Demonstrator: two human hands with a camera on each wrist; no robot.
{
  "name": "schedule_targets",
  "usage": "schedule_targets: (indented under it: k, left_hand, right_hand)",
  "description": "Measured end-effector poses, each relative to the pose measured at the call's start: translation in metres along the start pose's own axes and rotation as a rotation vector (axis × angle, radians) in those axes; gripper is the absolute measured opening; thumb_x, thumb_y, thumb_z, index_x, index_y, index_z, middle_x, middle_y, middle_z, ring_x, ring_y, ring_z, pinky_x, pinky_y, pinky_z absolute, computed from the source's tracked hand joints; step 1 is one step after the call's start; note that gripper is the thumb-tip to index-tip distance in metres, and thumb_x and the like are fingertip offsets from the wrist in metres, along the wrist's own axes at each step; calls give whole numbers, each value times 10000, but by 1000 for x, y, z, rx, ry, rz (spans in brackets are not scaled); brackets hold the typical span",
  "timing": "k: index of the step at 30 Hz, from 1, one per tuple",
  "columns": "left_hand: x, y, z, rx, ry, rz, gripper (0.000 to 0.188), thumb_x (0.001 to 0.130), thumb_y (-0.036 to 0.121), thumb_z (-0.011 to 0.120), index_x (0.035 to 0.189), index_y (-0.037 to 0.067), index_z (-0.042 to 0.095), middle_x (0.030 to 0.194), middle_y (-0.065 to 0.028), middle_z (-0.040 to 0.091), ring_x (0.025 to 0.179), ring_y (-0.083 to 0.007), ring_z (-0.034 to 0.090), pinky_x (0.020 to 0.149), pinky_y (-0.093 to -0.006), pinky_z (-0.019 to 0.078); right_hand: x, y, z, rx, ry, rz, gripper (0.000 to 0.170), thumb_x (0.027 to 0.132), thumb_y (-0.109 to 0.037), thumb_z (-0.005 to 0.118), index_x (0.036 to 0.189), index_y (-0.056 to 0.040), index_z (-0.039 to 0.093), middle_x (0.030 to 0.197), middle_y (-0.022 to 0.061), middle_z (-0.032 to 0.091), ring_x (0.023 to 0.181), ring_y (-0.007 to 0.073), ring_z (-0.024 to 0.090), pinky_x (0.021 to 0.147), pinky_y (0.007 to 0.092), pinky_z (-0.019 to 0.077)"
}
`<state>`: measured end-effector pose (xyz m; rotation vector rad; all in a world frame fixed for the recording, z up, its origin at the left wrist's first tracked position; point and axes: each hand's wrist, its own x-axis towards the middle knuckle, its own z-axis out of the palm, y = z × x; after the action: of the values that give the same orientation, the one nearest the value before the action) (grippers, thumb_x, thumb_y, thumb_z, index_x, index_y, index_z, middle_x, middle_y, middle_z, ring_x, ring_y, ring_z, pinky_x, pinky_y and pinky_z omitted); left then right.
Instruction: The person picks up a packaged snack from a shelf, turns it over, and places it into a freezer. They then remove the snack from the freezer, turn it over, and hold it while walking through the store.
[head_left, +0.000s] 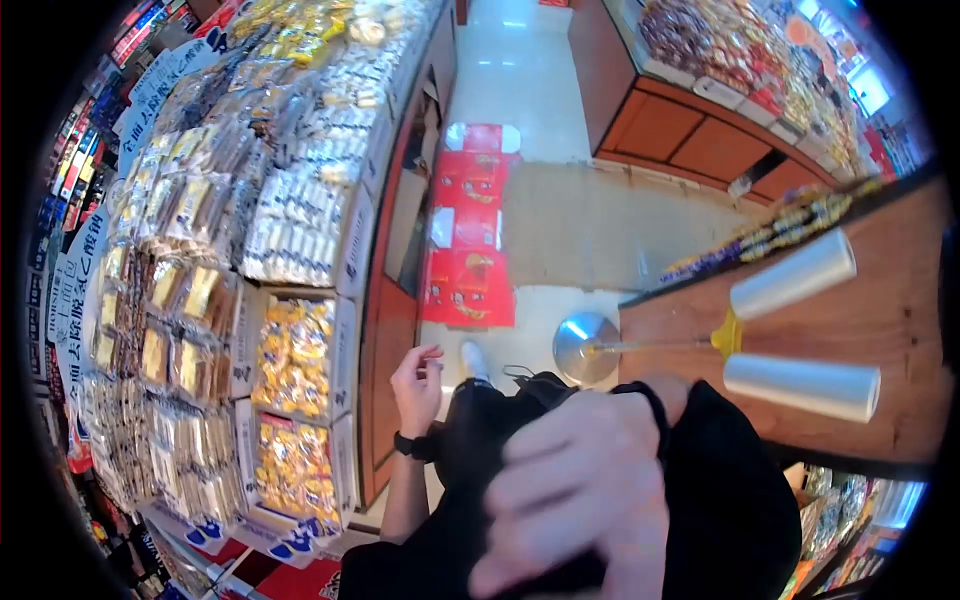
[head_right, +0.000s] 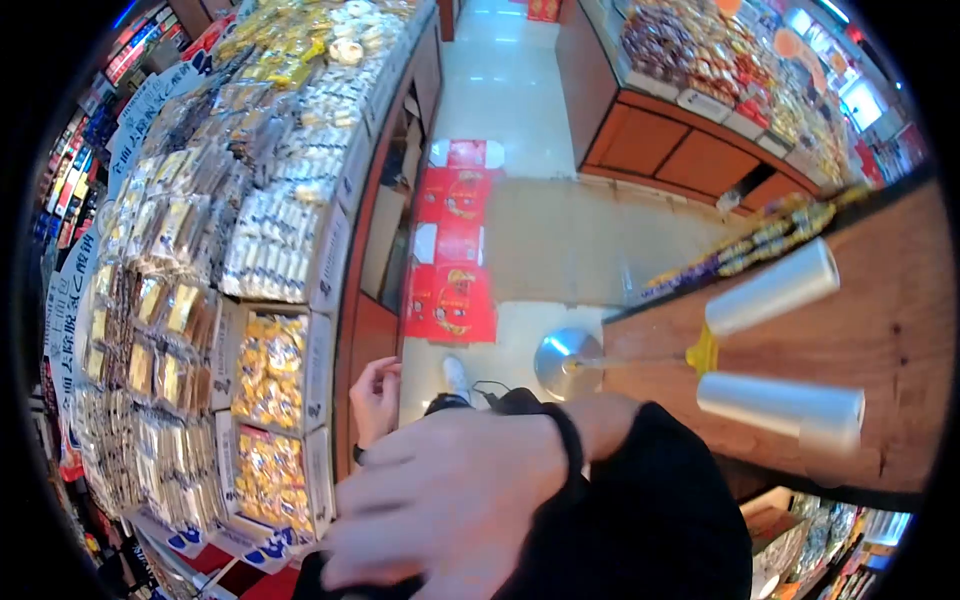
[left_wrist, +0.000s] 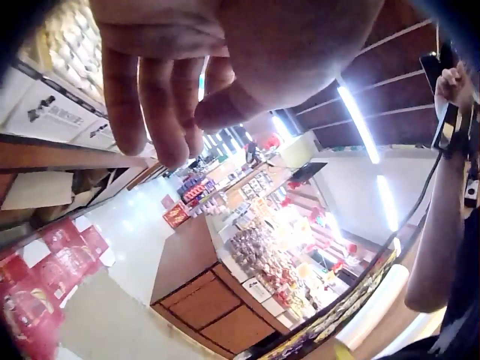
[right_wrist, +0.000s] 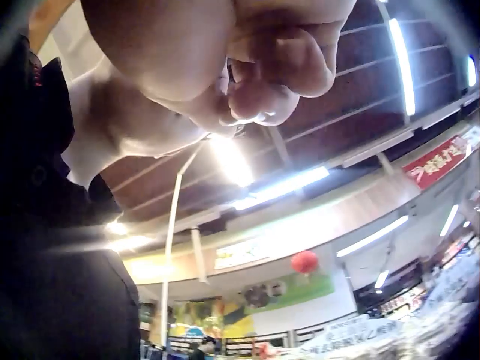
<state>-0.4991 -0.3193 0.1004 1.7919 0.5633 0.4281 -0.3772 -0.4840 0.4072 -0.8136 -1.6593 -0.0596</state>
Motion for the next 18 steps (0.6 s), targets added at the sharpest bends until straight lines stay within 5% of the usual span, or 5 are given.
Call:
schedule_targets:
  k: [3,10,18]
  left_hand:
    - [68,6,-3,2,-76,48,229,902,-18,539,1106,-2,642,924,-87,711,775,-139,680,675,-265,529]
    - [156,17,-2,-80,-168,-14,203,891,-7,564,1069,20,657,938,-103,725,779,-176,693,646,-269,520]
    - [233,13,29,-66,-168,-30,232,877,-39,537,1069,8,657,953,-108,726,772,-147,684,661,-261,519]
  right_hand:
    - [-26,58,-25,-354,-149,267,199,761,-57,764,928,-104,668,692,33,599,535,152,583,447,260,404]
    - [-130,155,-41,-643,83,1141,127,854,-69,694,978,-41,695,689,83,639,573,192,600,539,283,469]
    - [-214,265,-81,-559,23,1308,166,908,-177,660,989,-36,690,790,140,684,683,251,669,617,334,510]
